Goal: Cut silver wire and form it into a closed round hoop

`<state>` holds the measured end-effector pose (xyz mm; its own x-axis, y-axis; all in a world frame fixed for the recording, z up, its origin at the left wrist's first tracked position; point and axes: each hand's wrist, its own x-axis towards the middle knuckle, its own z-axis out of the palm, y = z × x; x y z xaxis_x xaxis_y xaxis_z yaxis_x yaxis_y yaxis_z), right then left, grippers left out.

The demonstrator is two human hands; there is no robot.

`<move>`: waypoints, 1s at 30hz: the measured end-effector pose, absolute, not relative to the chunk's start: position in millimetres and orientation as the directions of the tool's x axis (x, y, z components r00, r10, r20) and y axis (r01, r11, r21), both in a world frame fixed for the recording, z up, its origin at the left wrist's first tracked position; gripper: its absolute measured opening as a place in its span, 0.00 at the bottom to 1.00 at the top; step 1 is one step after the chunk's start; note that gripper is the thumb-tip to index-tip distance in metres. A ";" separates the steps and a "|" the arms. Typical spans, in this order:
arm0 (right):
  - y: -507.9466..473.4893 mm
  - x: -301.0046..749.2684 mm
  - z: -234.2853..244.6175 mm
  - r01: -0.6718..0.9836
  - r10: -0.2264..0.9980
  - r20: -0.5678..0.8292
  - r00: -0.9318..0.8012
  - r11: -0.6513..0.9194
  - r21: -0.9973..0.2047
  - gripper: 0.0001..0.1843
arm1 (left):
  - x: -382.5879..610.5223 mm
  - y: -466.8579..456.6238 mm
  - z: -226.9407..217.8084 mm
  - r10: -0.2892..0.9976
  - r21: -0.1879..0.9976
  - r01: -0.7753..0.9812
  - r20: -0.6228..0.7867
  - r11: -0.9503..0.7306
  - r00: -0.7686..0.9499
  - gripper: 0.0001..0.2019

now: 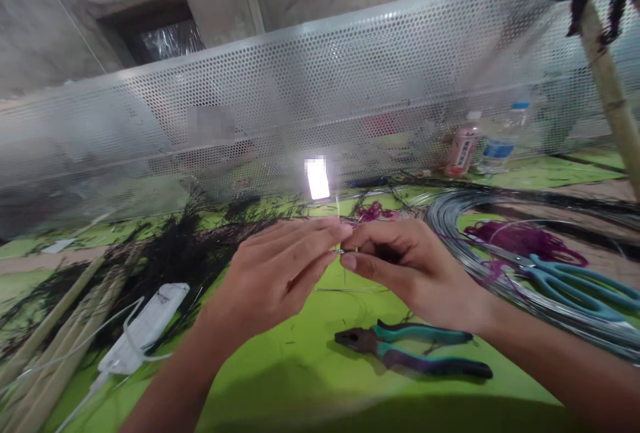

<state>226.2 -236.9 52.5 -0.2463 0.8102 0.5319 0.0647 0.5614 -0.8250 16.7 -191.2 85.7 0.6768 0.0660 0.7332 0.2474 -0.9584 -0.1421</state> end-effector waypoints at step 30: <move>-238.0 226.4 58.2 0.055 0.837 0.437 -0.331 0.479 -0.876 0.08 | 16.6 -200.1 92.9 0.404 0.173 0.387 0.627 -0.906 0.666 0.04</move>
